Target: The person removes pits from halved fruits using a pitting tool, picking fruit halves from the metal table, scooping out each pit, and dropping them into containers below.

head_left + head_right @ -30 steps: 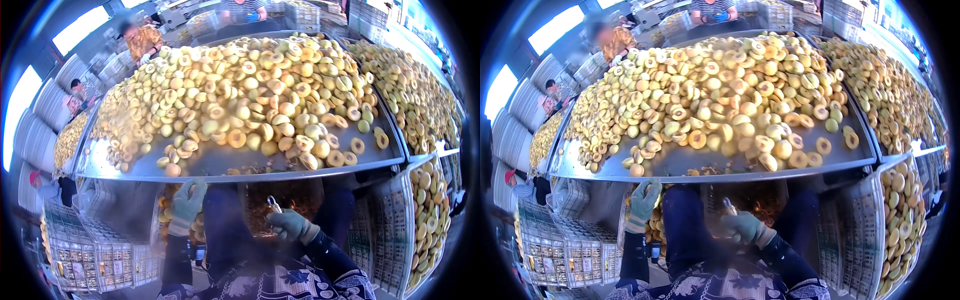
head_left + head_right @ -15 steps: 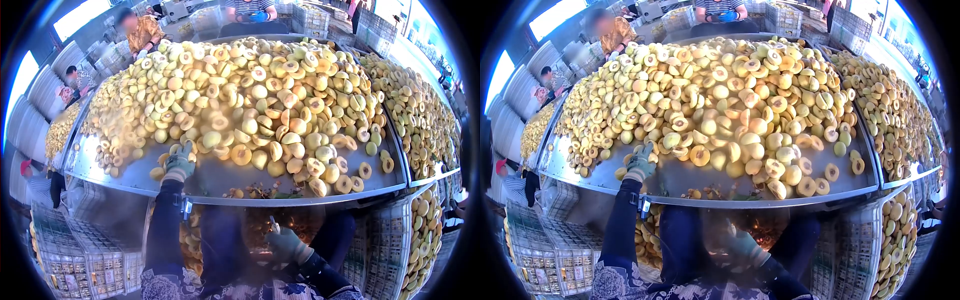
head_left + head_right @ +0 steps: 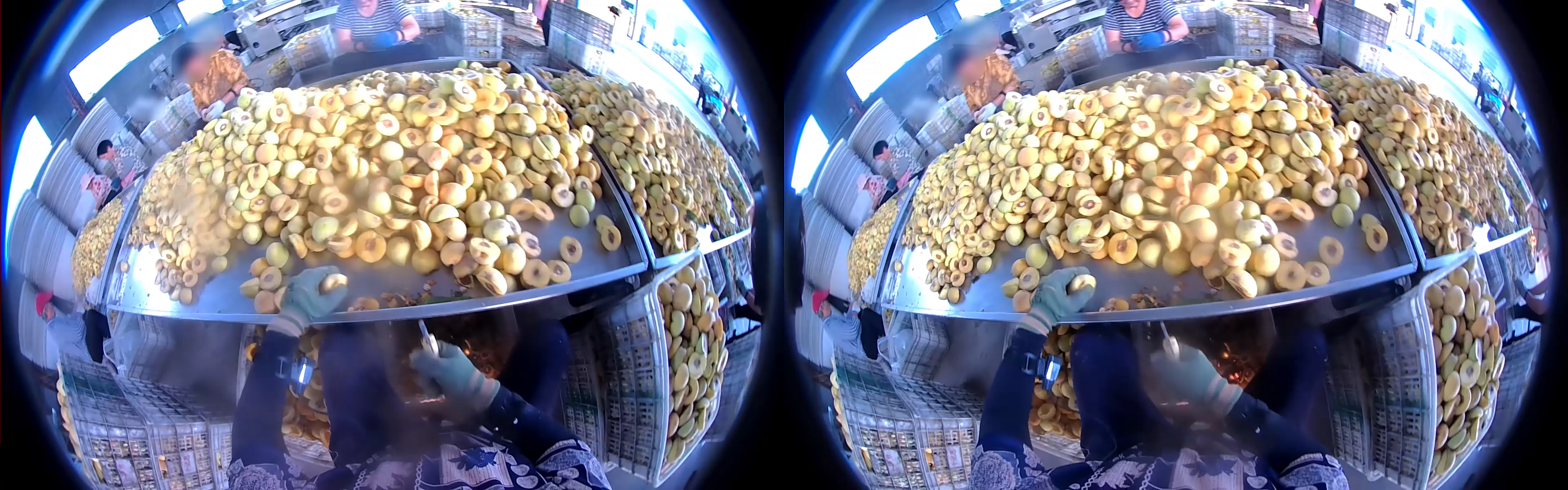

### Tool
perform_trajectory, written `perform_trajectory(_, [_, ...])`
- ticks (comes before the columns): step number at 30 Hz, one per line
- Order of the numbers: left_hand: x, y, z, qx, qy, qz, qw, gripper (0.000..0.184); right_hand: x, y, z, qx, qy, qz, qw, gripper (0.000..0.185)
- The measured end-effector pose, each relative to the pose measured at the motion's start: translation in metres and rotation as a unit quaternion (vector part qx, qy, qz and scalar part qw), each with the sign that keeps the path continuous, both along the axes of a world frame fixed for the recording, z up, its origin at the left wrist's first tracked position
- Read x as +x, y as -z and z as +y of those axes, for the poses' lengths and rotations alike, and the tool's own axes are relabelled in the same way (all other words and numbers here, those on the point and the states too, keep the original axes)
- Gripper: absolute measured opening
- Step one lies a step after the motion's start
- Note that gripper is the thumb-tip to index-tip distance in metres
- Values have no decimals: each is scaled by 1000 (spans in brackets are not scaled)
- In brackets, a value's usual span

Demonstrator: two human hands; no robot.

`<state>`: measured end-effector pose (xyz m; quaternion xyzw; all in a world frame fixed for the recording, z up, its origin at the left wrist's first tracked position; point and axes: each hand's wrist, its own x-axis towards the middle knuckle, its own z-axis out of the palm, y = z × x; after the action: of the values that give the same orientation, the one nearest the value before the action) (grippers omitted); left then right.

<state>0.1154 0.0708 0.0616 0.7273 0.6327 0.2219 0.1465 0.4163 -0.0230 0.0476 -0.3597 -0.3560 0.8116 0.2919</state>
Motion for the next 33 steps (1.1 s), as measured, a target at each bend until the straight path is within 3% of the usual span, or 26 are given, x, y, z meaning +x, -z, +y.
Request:
perform_trajectory(1, [26,-15,-10,19,39,-64,997,31,-2,-17,4,-67,29,67,995,24])
perform_trajectory(3, [69,-39,-28,117,144,-8,983,29,-11,-55,10,-34,112,26,993,28])
perform_trajectory(4, [93,-59,-38,73,181,-26,980,33,-1,-75,13,-24,88,60,994,17])
perform_trajectory(5, [109,-64,-43,30,199,-2,980,39,2,-77,13,1,101,68,992,19])
perform_trajectory(7, [132,-65,-51,50,240,-34,969,46,4,-72,13,53,124,83,987,23])
perform_trajectory(8, [140,-61,-53,30,247,-88,964,48,6,-37,19,65,118,118,984,30])
perform_trajectory(10, [154,-51,-58,-12,258,-193,947,52,17,-62,11,37,95,186,977,33])
perform_trajectory(13, [180,-53,-81,-143,187,-381,894,55,36,-95,-2,44,81,218,972,35])
perform_trajectory(14, [181,-34,-80,25,222,-304,926,47,39,-91,-4,39,87,229,969,32])
perform_trajectory(17, [188,-4,-84,115,186,-300,928,35,47,-66,-7,-13,103,257,961,21])
perform_trajectory(26, [204,-7,-106,-1,95,-414,905,21,47,-39,-25,-119,160,293,935,21])
perform_trajectory(30, [208,-1,-109,-13,49,-464,884,28,46,-30,-29,-158,179,305,922,21])
perform_trajectory(33, [212,1,-113,-31,4,-491,871,37,39,-28,-35,-105,206,284,931,22])
